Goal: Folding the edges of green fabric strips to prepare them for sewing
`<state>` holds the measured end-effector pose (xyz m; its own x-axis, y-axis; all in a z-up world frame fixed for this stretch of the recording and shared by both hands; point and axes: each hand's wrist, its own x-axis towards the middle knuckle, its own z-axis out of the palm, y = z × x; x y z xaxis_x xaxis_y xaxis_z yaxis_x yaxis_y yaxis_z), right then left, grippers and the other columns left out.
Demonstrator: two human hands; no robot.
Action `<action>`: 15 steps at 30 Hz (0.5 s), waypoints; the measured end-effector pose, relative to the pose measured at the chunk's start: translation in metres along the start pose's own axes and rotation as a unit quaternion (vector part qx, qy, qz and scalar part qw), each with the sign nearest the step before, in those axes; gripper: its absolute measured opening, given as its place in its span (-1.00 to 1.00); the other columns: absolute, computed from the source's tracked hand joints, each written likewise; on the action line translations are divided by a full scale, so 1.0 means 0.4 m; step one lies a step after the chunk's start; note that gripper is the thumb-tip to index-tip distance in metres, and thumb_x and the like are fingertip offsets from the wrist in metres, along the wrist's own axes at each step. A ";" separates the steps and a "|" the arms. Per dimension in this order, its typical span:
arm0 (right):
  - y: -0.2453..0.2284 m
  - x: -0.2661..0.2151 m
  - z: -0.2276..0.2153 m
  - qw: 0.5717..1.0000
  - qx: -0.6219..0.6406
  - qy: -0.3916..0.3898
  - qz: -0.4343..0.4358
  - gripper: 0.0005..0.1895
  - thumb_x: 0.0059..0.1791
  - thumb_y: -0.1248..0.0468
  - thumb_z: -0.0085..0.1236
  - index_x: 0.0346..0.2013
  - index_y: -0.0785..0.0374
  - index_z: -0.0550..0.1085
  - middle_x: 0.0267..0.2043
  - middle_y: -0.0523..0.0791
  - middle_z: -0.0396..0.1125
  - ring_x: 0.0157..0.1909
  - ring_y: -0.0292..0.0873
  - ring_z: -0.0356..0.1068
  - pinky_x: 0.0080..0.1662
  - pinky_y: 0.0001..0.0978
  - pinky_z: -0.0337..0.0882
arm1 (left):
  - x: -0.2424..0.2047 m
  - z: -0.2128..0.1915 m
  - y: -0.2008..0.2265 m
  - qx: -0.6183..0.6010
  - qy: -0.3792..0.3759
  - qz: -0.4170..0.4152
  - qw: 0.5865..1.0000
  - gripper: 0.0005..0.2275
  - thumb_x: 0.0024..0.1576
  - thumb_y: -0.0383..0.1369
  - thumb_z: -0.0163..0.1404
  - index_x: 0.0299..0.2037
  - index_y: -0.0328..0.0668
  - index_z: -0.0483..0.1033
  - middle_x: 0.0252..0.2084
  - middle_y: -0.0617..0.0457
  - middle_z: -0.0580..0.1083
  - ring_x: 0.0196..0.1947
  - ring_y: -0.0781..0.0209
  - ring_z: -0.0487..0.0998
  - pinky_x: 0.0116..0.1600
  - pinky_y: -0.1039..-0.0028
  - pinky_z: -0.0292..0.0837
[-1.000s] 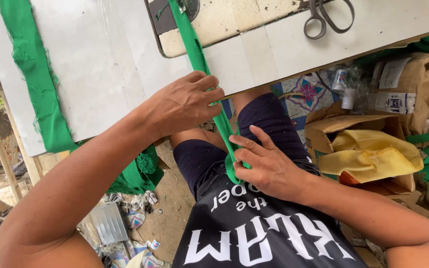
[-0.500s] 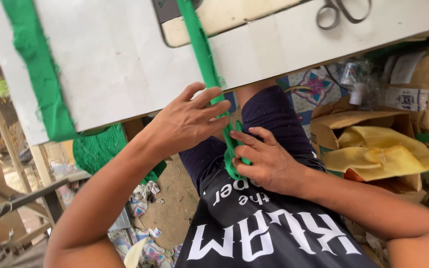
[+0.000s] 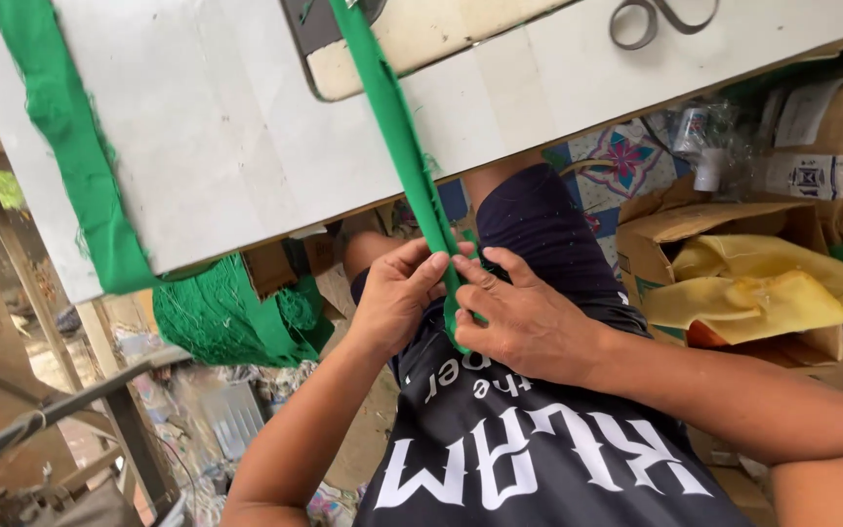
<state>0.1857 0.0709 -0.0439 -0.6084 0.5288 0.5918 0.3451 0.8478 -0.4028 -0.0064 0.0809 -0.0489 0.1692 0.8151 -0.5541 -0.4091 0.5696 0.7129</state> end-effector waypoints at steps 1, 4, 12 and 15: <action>-0.003 0.001 -0.009 1.000 -0.022 -0.019 -0.001 -0.94 0.10 0.38 -0.05 -0.27 0.20 0.37 -0.22 -0.08 0.21 0.20 0.17 0.40 0.29 0.25 0.18 | 0.002 -0.008 -0.009 0.002 0.011 -0.005 1.000 -0.67 0.25 -0.47 0.07 0.20 -0.42 0.48 0.03 -0.26 0.59 -0.07 0.06 0.67 -0.03 0.30 0.68; -0.009 0.013 -0.018 0.997 -0.058 -0.040 -0.013 -0.92 0.07 0.42 -0.03 -0.31 0.22 0.37 -0.23 -0.04 0.23 0.16 0.23 0.42 0.27 0.25 0.20 | -0.001 -0.006 -0.005 0.011 0.030 -0.005 0.999 -0.69 0.24 -0.45 0.09 0.15 -0.46 0.52 -0.03 -0.29 0.60 -0.11 0.03 0.68 -0.04 0.22 0.68; -0.003 0.008 -0.008 0.997 -0.049 -0.046 -0.046 -0.88 0.07 0.40 -0.06 -0.36 0.29 0.34 -0.16 0.08 0.30 0.14 0.27 0.44 0.28 0.08 0.30 | -0.005 0.000 0.086 0.164 0.025 0.045 0.985 -0.63 0.16 -0.40 0.21 0.15 -0.35 0.53 -0.08 -0.21 0.61 -0.13 0.19 0.61 -0.06 0.24 0.66; -0.007 0.006 -0.006 0.997 -0.049 -0.046 -0.042 -0.86 0.09 0.38 -0.07 -0.37 0.28 0.36 -0.15 0.05 0.32 0.13 0.25 0.45 0.30 0.06 0.29 | 0.008 0.009 0.202 0.635 -0.002 0.435 0.639 -0.63 0.36 -0.29 -0.06 0.33 -0.25 0.37 0.17 -0.27 0.42 0.07 -0.09 0.47 0.09 0.19 0.47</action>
<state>0.1851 0.0699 -0.0395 -0.7000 0.4531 0.5520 0.3555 0.8915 -0.2809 -0.0358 0.1300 0.0085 0.3770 0.8804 0.2875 0.7060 -0.4741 0.5261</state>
